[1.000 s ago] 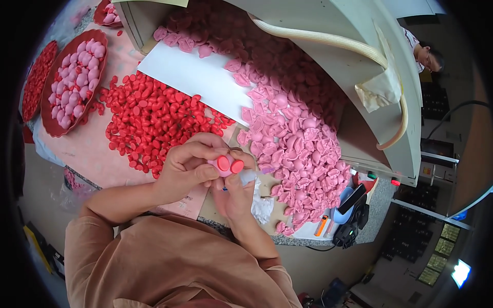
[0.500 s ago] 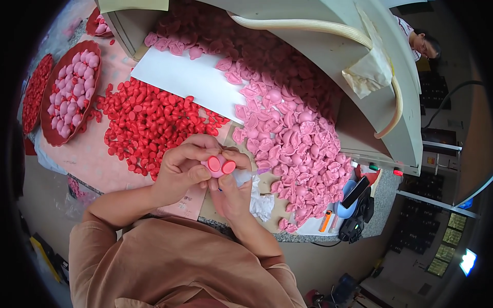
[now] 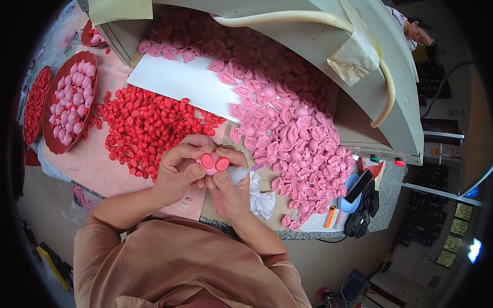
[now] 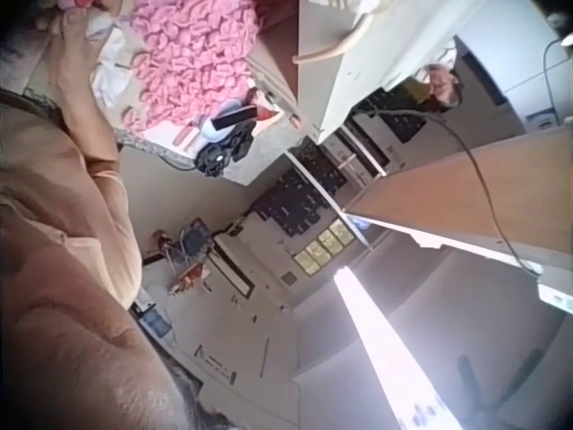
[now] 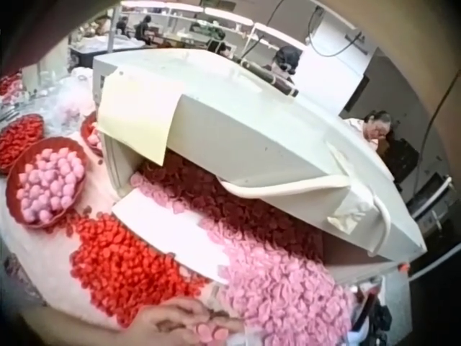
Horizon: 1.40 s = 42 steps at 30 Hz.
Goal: Assembling small pink and red plastic toy components at a factory workbench.
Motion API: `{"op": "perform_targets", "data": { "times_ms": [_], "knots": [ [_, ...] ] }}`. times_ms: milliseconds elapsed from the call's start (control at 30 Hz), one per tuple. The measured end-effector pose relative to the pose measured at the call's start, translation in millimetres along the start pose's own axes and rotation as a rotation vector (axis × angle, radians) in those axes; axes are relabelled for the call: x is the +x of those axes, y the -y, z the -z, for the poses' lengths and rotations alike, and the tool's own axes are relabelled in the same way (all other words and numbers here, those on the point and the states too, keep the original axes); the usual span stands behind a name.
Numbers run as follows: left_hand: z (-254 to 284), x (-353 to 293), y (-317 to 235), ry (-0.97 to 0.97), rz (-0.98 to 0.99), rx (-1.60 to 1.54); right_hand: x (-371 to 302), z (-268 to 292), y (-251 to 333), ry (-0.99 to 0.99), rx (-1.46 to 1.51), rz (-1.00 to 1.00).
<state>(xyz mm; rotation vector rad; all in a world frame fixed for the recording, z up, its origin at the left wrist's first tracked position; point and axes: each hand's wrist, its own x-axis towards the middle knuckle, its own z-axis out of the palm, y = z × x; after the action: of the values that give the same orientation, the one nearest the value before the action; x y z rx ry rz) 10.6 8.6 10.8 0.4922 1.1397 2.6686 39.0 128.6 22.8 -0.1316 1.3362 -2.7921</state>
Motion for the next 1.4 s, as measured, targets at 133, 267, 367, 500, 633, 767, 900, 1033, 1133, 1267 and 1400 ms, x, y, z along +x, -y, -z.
{"op": "perform_targets", "data": {
  "times_ms": [133, 267, 367, 500, 633, 767, 900, 1033, 1133, 1267, 1400],
  "knots": [
    [1, 0, 0, -0.007, -0.008, 0.001, 1, 1, -1, 0.013, -0.003, 0.001],
    [2, 0, -1, -0.001, -0.003, 0.011, 1, 0, -1, -0.001, -0.007, -0.001],
    [3, 3, -5, -0.025, 0.039, 0.047, 4, 0, -3, -0.026, 0.089, -0.035],
    [5, 9, -7, -0.115, 0.072, 0.249, 9, 9, -7, -0.085, 0.266, -0.223],
    [13, 14, -5, -0.011, -0.122, 0.684, 8, 10, -6, -0.156, 0.316, -0.315],
    [13, 21, -15, 0.012, -0.198, 0.842, 13, 5, -1, -0.182, 0.079, -0.261],
    [14, 24, -19, 0.054, -0.311, 0.989, 14, 13, -5, -0.108, -0.002, -0.171],
    [14, 23, -18, 0.035, -0.312, 0.980, 14, 18, -8, -0.148, 0.111, -0.243],
    [14, 23, -20, 0.027, -0.324, 1.017, 16, 11, -6, -0.201, 0.094, -0.256],
    [10, 20, -18, -0.004, -0.262, 0.958, 17, 16, -7, -0.138, 0.095, -0.231],
    [13, 21, -18, 0.001, -0.226, 0.959, 17, 12, -5, -0.182, 0.121, -0.166]
  ]
}}
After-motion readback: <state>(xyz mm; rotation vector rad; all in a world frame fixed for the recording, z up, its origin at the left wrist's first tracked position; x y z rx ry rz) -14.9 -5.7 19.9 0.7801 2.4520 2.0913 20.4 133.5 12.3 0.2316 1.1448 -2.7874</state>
